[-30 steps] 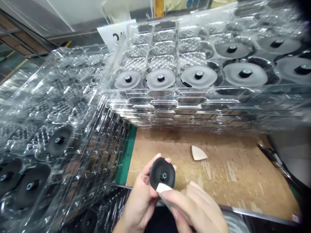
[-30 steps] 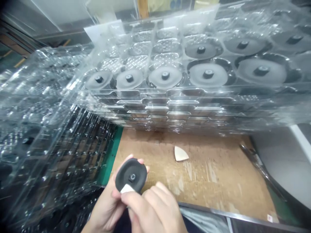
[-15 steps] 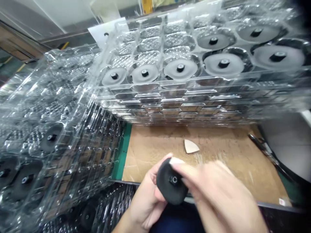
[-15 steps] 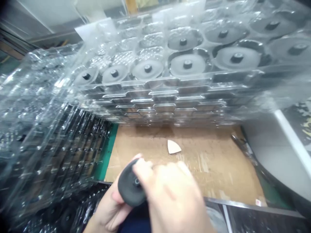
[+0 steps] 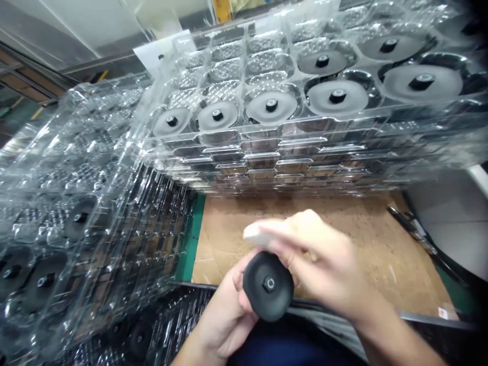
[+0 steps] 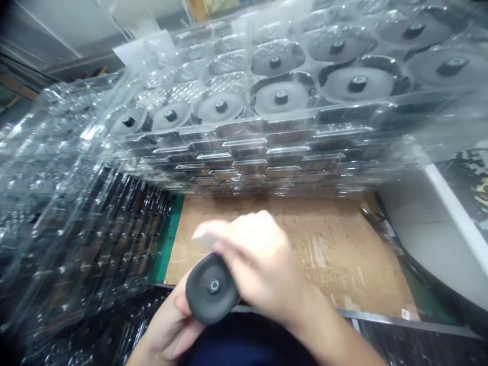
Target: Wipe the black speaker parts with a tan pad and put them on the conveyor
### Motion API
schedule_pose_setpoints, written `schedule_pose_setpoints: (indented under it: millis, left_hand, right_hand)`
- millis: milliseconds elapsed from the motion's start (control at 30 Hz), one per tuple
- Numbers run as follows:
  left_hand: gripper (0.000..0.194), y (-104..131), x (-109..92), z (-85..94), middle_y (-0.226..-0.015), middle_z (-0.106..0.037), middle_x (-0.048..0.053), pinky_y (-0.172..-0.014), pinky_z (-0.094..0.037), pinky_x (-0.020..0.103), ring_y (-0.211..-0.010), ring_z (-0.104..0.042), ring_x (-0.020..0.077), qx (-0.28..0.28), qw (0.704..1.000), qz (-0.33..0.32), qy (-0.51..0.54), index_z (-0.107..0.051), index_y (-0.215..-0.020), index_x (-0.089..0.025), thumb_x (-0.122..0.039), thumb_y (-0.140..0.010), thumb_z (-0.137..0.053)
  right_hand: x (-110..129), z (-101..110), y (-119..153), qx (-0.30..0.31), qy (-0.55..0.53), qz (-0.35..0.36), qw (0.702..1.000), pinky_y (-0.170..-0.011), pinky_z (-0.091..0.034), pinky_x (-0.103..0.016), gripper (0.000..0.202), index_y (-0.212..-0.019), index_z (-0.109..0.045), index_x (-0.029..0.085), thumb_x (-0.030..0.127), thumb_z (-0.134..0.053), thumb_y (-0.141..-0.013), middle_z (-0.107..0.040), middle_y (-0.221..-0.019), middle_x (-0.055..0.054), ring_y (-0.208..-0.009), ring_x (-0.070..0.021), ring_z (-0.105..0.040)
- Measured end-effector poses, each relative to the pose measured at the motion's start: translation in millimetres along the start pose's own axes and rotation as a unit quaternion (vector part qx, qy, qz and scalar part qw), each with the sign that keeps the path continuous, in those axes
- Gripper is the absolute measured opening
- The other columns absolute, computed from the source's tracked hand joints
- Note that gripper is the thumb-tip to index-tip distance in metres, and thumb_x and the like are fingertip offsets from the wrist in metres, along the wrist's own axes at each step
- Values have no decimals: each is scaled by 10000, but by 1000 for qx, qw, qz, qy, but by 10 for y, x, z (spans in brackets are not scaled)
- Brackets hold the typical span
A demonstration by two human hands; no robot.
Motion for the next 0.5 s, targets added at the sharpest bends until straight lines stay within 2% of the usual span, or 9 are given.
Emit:
schedule_pose_setpoints:
  millis: [67, 100, 133, 233, 333, 400, 500]
  left_hand:
    - [659, 17, -26, 7, -1083, -641, 81, -844, -477, 393, -999, -600, 300, 36, 998, 13, 41, -541, -1156, -270, -339, -548, -785]
    - [621, 26, -38, 26, -1130, -621, 84, -845, -474, 390, -1028, -586, 304, 47, 997, 12, 63, -527, -1163, -285, -324, -590, -762]
    - [585, 33, -46, 56, -1164, -603, 86, -852, -469, 390, -1057, -569, 309, 52, 995, 8, 81, -521, -1164, -291, -308, -623, -742]
    - [551, 28, -56, 167, -1227, -563, 92, -893, -446, 390, -1118, -525, 310, 43, 993, -10, 110, -511, -1173, -286, -288, -660, -713]
    - [576, 4, -58, 234, -1261, -538, 102, -922, -426, 388, -1142, -507, 302, 31, 991, -18, 126, -498, -1187, -283, -340, -652, -704]
    - [584, -6, -58, 236, -1257, -542, 106, -922, -427, 392, -1139, -510, 298, 27, 992, -16, 124, -502, -1182, -279, -366, -641, -705]
    - [579, -5, -64, 205, -1213, -575, 98, -903, -443, 370, -1100, -543, 274, 5, 994, -27, 106, -508, -1183, -271, -363, -647, -707]
  right_hand:
    - [-240, 12, 81, -40, 8, -142, 989, -719, -462, -239, 222, -1047, -609, 248, 227, -496, -856, -645, -1024, 0, -887, -131, -595]
    - [-341, -22, 167, -43, 10, -189, 981, -723, -476, -237, 221, -1048, -609, 245, 258, -510, -851, -637, -1054, -10, -933, -146, -593]
    - [-419, -92, 276, -25, 12, -208, 978, -721, -488, -241, 234, -1064, -603, 240, 274, -502, -855, -632, -1064, -21, -951, -157, -594]
    - [-552, -406, 662, 56, 26, -170, 983, -697, -506, -275, 255, -1086, -594, 222, 241, -452, -875, -653, -939, -43, -854, -164, -615]
    - [-594, -590, 878, 85, 37, -132, 987, -629, -507, -279, 236, -1015, -635, 220, 202, -460, -857, -636, -730, -21, -694, -153, -611]
    - [-559, -538, 810, 66, 48, -147, 986, -632, -509, -269, 234, -1029, -630, 221, 206, -472, -856, -652, -806, -31, -729, -152, -619]
    - [-307, -313, 485, -35, 70, -161, 984, -771, -496, -288, 253, -1080, -599, 248, 223, -508, -846, -632, -1048, -32, -939, -173, -593]
Point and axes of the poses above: each hand's wrist, its own y-axis away from the middle knuckle, its own z-axis out of the back of the hand, x = y × z, the point moved 2 cm from there along -y, towards the middle knuckle
